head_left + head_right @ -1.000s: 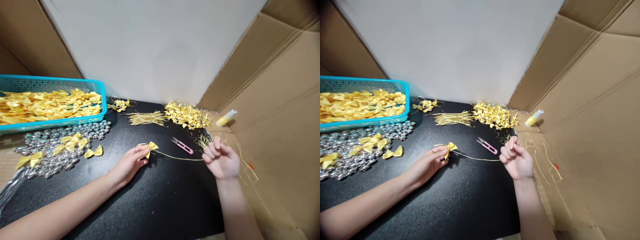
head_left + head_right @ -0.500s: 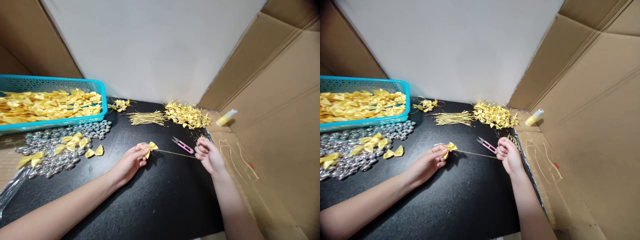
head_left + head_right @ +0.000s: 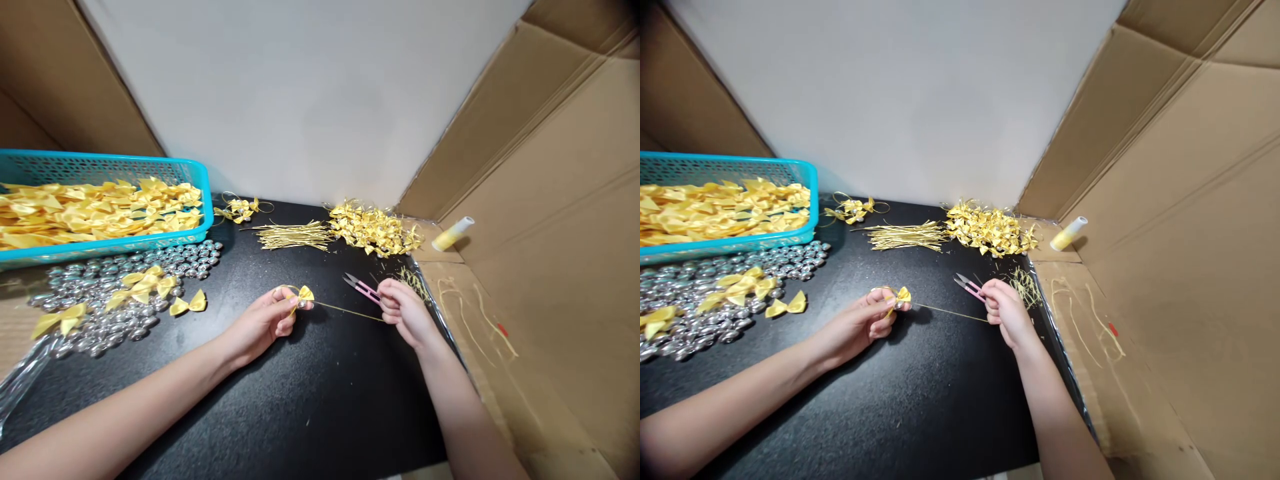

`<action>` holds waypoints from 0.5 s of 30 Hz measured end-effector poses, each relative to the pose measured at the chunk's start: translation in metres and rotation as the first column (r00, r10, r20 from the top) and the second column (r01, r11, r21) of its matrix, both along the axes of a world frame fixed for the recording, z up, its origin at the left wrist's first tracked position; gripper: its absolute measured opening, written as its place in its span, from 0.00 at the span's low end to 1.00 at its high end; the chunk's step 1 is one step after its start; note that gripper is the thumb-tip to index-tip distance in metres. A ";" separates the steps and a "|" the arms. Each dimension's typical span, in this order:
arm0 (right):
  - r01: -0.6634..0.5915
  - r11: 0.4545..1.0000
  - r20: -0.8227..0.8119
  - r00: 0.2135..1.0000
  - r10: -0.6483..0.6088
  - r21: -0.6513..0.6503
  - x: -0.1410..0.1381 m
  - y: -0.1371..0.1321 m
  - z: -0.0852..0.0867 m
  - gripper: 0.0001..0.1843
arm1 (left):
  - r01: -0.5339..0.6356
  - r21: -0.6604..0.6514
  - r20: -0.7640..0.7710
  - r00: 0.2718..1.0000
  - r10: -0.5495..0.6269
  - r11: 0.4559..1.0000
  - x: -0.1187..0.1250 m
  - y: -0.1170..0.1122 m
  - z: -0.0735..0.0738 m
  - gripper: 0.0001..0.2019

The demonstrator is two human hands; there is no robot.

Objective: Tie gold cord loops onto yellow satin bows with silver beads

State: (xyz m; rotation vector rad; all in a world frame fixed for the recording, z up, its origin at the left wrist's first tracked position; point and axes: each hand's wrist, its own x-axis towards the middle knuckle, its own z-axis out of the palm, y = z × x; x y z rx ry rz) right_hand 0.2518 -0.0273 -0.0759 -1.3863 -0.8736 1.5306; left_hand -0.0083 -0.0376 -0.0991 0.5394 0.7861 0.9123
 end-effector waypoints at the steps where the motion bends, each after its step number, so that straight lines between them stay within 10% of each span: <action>1: -0.026 0.999 0.025 0.999 0.027 -0.021 -0.001 0.000 -0.001 0.13 | 0.026 0.014 0.013 1.000 -0.026 1.000 -0.001 0.001 0.000 0.18; 8: -0.119 0.992 0.189 0.974 0.124 -0.039 -0.011 -0.002 -0.012 0.10 | 0.165 0.111 0.077 0.982 -0.174 0.980 -0.009 0.003 0.003 0.12; 15: -0.178 0.972 0.315 0.941 0.123 0.153 -0.033 -0.012 -0.012 0.10 | 0.080 0.169 -0.073 0.995 -0.069 0.982 -0.009 0.004 0.000 0.10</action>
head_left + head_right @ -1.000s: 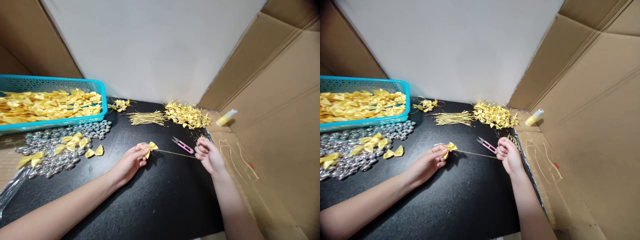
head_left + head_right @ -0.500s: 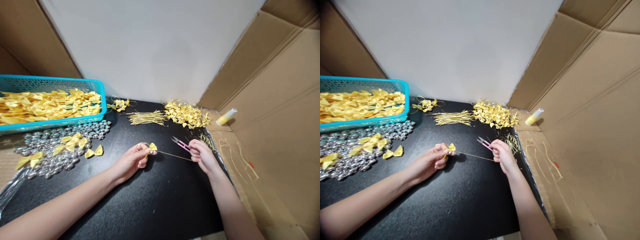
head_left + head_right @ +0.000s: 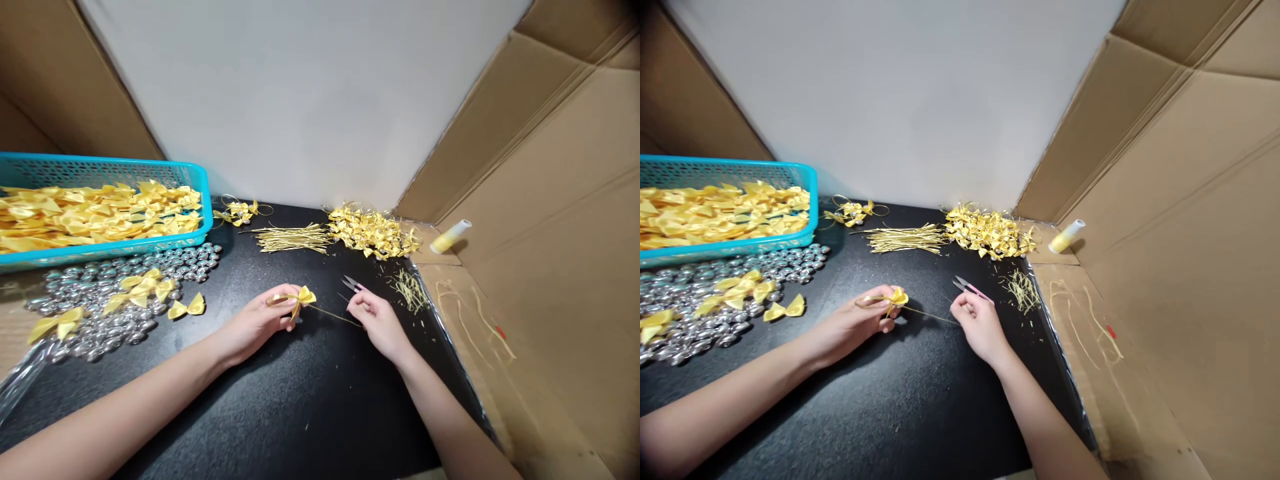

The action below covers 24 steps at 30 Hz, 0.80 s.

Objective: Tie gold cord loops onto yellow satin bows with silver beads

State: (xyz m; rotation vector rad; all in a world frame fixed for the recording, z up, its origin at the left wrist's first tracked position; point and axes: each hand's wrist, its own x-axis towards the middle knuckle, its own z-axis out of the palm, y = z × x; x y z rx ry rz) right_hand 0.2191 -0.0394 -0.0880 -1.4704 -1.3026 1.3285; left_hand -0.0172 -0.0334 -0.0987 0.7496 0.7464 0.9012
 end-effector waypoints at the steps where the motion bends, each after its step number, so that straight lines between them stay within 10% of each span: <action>1: -0.006 0.998 0.005 1.000 0.006 0.057 -0.004 -0.004 0.002 0.10 | -0.010 0.008 -0.031 0.999 0.010 1.000 0.001 0.000 0.001 0.10; 8: -0.125 0.847 0.169 0.985 0.042 0.517 -0.027 -0.033 0.011 0.11 | 0.029 -0.005 -0.268 0.963 -0.029 1.000 0.012 -0.009 0.010 0.12; 24: -0.180 0.806 0.324 0.946 -0.016 0.564 -0.039 -0.038 0.000 0.12 | -0.057 -0.182 -0.197 0.980 0.021 0.982 0.021 -0.020 0.015 0.14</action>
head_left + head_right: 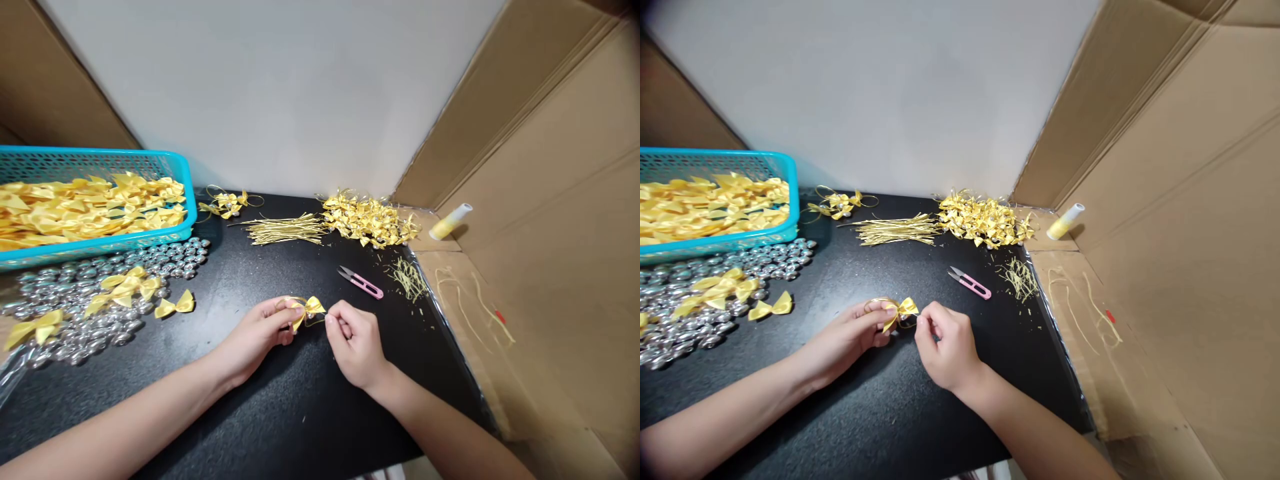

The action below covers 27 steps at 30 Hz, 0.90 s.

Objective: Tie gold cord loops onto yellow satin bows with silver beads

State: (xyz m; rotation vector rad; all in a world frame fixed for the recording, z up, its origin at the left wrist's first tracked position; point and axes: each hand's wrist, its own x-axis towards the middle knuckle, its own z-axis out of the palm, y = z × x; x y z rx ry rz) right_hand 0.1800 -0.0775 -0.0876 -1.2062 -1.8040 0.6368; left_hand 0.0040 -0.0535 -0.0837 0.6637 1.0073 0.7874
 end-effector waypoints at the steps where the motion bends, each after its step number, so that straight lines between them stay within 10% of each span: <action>1: -0.007 1.000 -0.008 1.000 0.007 -0.011 0.000 0.000 0.000 0.12 | 0.002 -0.003 0.004 1.000 -0.002 1.000 0.000 0.000 0.000 0.14; 27: -0.242 0.965 -0.108 0.967 0.231 -0.104 0.011 0.007 0.004 0.11 | 0.113 -0.163 0.238 0.969 -0.072 0.980 -0.004 -0.002 -0.002 0.12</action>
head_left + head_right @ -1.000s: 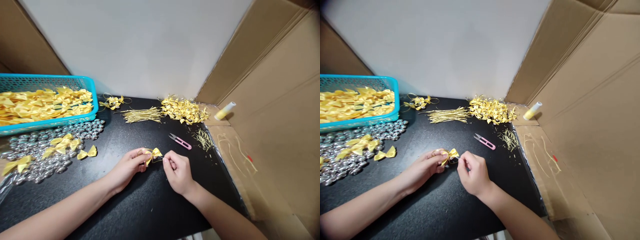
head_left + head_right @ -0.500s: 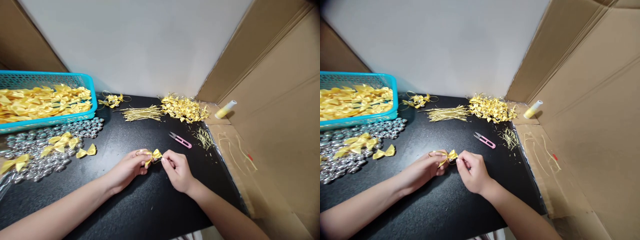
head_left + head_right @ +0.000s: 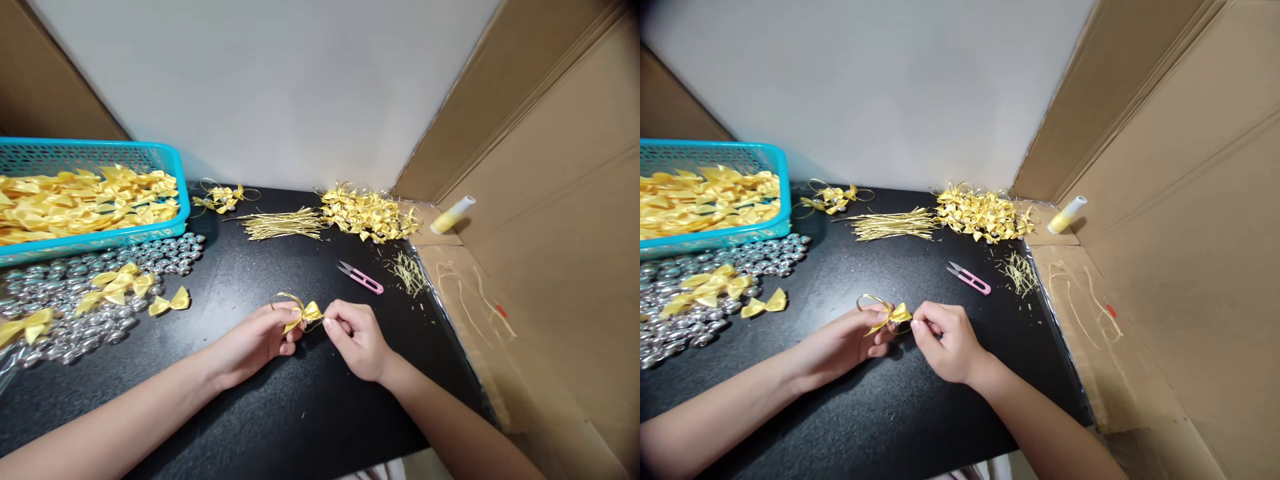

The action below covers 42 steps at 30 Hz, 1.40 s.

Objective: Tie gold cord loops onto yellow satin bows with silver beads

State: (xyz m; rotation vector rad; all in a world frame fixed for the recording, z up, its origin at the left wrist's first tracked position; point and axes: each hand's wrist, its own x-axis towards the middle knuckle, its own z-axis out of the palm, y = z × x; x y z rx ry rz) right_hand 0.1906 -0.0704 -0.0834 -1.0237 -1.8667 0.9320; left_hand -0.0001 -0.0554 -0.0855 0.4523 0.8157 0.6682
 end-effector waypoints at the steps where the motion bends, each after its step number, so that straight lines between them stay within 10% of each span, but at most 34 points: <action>1: -0.004 1.000 0.003 1.000 0.004 0.010 0.000 0.000 0.001 0.12 | 0.002 -0.002 -0.006 1.000 -0.002 1.000 0.000 0.000 0.000 0.12; 42: -0.092 0.995 -0.049 0.995 0.090 -0.043 0.005 0.001 0.004 0.11 | 0.018 -0.013 0.005 1.000 -0.018 1.000 0.004 -0.006 0.002 0.15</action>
